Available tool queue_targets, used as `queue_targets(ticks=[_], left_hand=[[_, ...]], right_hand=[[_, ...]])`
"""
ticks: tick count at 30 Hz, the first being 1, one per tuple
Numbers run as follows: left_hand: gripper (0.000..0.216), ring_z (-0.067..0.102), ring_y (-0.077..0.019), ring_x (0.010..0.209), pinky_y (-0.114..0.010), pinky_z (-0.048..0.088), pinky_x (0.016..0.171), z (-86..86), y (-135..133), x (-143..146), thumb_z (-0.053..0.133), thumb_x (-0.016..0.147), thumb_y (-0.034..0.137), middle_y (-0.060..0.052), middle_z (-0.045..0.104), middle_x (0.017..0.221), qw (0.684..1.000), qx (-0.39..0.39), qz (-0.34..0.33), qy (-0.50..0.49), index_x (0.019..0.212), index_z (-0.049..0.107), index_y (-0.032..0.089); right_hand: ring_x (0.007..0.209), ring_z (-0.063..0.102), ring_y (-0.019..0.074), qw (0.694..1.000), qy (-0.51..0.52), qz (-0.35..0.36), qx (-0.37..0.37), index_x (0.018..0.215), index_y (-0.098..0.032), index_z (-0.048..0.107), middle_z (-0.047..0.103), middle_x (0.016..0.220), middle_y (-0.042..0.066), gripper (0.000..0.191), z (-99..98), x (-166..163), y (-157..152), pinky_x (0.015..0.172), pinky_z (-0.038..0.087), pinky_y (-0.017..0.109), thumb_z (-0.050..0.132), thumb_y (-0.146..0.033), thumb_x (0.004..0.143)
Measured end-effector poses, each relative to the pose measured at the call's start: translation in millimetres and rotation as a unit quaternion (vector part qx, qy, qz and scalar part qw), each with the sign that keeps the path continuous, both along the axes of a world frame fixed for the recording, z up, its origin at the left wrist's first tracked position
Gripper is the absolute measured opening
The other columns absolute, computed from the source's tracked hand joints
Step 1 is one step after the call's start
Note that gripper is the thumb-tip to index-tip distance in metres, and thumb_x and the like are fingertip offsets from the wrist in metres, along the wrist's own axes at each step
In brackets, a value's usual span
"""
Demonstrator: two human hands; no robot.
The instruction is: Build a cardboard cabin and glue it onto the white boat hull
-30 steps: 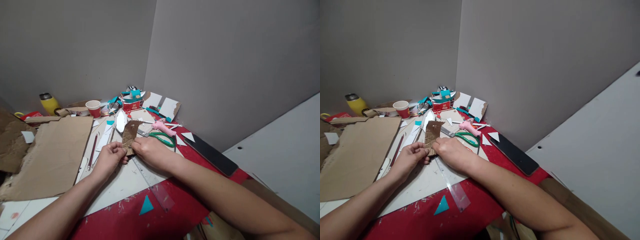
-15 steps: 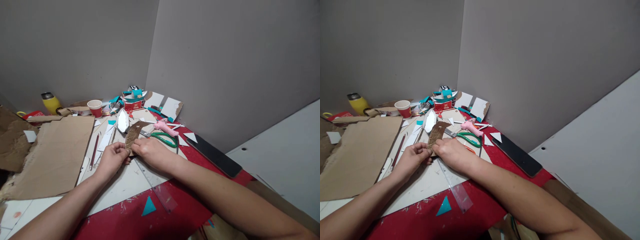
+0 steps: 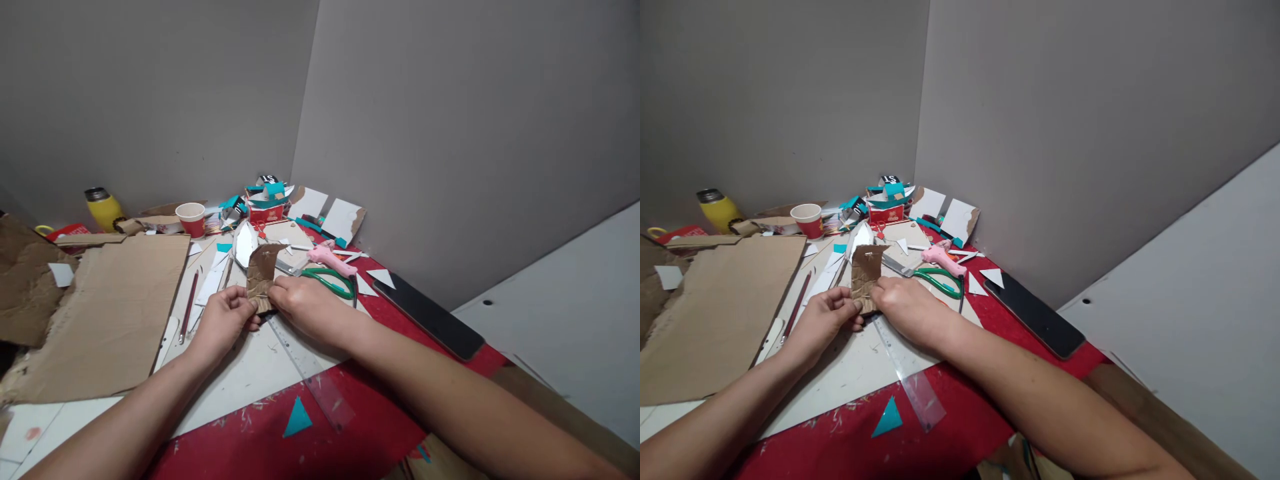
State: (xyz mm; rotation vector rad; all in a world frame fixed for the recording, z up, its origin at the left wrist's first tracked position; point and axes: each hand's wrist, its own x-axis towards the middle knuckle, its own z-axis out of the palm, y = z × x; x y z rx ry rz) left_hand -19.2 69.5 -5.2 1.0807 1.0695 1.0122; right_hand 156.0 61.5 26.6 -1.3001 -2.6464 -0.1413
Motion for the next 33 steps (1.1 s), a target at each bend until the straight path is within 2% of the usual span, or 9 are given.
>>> queue_targets(ticks=[6,9,11,14,16,20,22,28,33], left_hand=[[0.013,0.059,-0.0117,0.049,-0.024,0.052,0.051,3.4,1,0,0.073,0.067,0.017,-0.003,0.063,0.057,1.0,-0.018,0.007,-0.011,0.073,0.062,0.012],[0.015,0.059,-0.0118,0.049,-0.024,0.052,0.052,4.9,1,-1,0.073,0.066,0.016,-0.004,0.063,0.058,0.999,-0.024,0.012,-0.017,0.075,0.061,0.012],[0.017,0.06,-0.012,0.05,-0.024,0.053,0.052,5.6,2,-2,0.074,0.066,0.016,-0.004,0.064,0.058,0.999,-0.03,0.018,-0.025,0.076,0.06,0.012],[0.022,0.061,-0.0118,0.05,-0.023,0.053,0.051,6.2,3,-4,0.076,0.065,0.017,-0.003,0.064,0.059,0.998,-0.041,0.033,-0.047,0.077,0.058,0.013],[0.025,0.061,-0.0113,0.05,-0.021,0.053,0.051,6.1,3,-5,0.077,0.063,0.017,-0.002,0.064,0.059,0.996,-0.045,0.041,-0.066,0.078,0.058,0.013],[0.028,0.061,-0.0097,0.053,-0.02,0.054,0.053,4.8,3,-7,0.079,0.065,0.021,-0.002,0.064,0.064,0.996,-0.03,0.028,-0.082,0.082,0.058,0.013],[0.028,0.061,-0.0093,0.054,-0.02,0.055,0.053,4.2,4,-7,0.078,0.066,0.022,-0.002,0.065,0.067,0.996,-0.025,0.021,-0.082,0.082,0.058,0.012],[0.028,0.061,-0.0092,0.052,-0.02,0.054,0.053,3.8,3,-6,0.077,0.066,0.021,-0.002,0.065,0.065,0.997,-0.022,0.013,-0.079,0.084,0.057,0.012],[0.03,0.061,-0.0102,0.054,-0.021,0.054,0.054,3.5,3,-4,0.077,0.065,0.02,-0.001,0.064,0.064,0.997,-0.014,0.012,-0.07,0.087,0.058,0.013]], right_hand=[[0.064,0.05,0.0135,0.998,0.064,0.001,0.013,0.08,-0.014,0.061,0.061,0.076,0.004,0.015,-4.2,9,3,0.057,0.028,0.026,0.05,-0.011,0.09],[0.066,0.052,0.0137,0.987,0.159,0.014,0.006,0.08,-0.016,0.06,0.061,0.074,0.004,0.016,-5.8,12,4,0.061,0.033,0.025,0.049,-0.013,0.091],[0.065,0.052,0.0128,0.965,0.262,-0.001,0.008,0.079,-0.017,0.058,0.06,0.072,0.002,0.013,-5.0,13,5,0.061,0.036,0.024,0.051,-0.016,0.09],[0.06,0.05,0.0114,0.903,0.422,-0.077,0.007,0.076,-0.018,0.054,0.057,0.067,-0.001,0.012,-2.6,14,9,0.057,0.039,0.023,0.055,-0.023,0.087],[0.059,0.052,0.0116,0.863,0.491,-0.111,-0.049,0.081,-0.018,0.056,0.057,0.068,-0.001,0.012,-2.0,14,11,0.055,0.041,0.023,0.057,-0.029,0.086],[0.052,0.054,0.011,0.79,0.526,-0.108,-0.296,0.094,-0.015,0.061,0.06,0.066,0.0,0.023,-6.3,8,12,0.048,0.043,0.023,0.058,-0.034,0.083],[0.048,0.054,0.0101,0.755,0.526,-0.1,-0.378,0.091,-0.014,0.062,0.06,0.062,0.0,0.022,-9.9,4,13,0.044,0.043,0.021,0.059,-0.033,0.081],[0.047,0.057,0.0102,0.688,0.59,-0.123,-0.405,0.09,-0.013,0.059,0.062,0.057,-0.001,0.02,-15.0,0,16,0.04,0.046,0.019,0.063,-0.026,0.075],[0.04,0.053,0.0082,0.692,0.59,-0.125,-0.397,0.081,-0.014,0.059,0.06,0.051,-0.002,0.012,-17.7,1,18,0.038,0.044,0.017,0.063,-0.023,0.074]])
